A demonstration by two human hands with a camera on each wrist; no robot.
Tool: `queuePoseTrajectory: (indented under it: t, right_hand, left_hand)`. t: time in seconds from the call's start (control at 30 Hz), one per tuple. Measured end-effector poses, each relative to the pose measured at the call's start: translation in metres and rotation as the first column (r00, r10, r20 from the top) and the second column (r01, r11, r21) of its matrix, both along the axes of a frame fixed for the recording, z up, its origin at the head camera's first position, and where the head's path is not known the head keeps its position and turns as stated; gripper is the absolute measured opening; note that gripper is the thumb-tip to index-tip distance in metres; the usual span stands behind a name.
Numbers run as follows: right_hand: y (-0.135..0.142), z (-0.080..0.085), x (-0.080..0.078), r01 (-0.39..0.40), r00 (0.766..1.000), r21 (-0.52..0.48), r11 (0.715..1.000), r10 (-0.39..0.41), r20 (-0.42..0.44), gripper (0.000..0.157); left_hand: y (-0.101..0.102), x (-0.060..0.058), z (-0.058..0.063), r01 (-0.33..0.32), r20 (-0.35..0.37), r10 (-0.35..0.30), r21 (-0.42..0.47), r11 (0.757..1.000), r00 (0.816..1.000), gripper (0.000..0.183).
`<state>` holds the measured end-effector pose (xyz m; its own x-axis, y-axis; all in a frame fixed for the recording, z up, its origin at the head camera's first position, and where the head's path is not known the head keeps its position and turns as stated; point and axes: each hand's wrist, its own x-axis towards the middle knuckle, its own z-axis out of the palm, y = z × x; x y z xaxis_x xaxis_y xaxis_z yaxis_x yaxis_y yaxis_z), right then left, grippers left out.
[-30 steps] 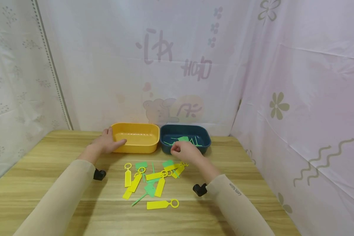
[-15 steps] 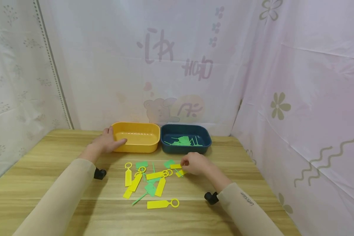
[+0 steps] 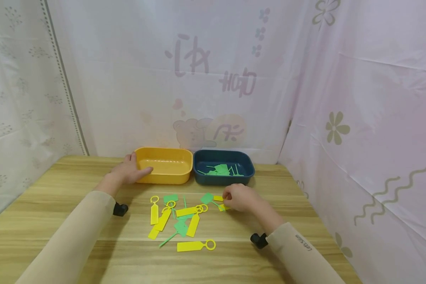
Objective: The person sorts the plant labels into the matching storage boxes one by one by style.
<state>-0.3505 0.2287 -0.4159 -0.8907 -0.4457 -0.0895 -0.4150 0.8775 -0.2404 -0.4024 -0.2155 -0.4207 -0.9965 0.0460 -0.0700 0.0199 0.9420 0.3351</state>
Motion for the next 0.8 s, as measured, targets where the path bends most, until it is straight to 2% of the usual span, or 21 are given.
queuePoseTrajectory:
  t: [0.07,0.2,0.53,0.8]
  right_hand:
    - [-0.007,0.001,0.003,-0.015,1.000,-0.005,1.000,0.015,0.019,0.005]
    - [-0.018,0.002,0.008,-0.032,0.999,0.008,0.999,0.032,0.035,0.012]
    - [-0.029,-0.004,0.007,-0.004,1.000,0.051,0.999,0.005,-0.006,0.013]
    - [-0.034,-0.004,0.006,-0.017,0.999,0.073,0.997,0.019,-0.034,0.012]
  left_hand:
    - [0.000,0.002,0.001,0.003,-0.004,-0.003,0.003,1.000,1.000,0.125]
    - [0.001,0.006,0.003,0.007,-0.015,-0.007,0.004,1.000,1.000,0.124]
    - [0.002,0.005,0.000,0.007,-0.015,-0.007,0.005,1.000,1.000,0.122]
    - [0.001,0.005,0.001,0.003,-0.017,-0.003,0.006,1.000,1.000,0.122]
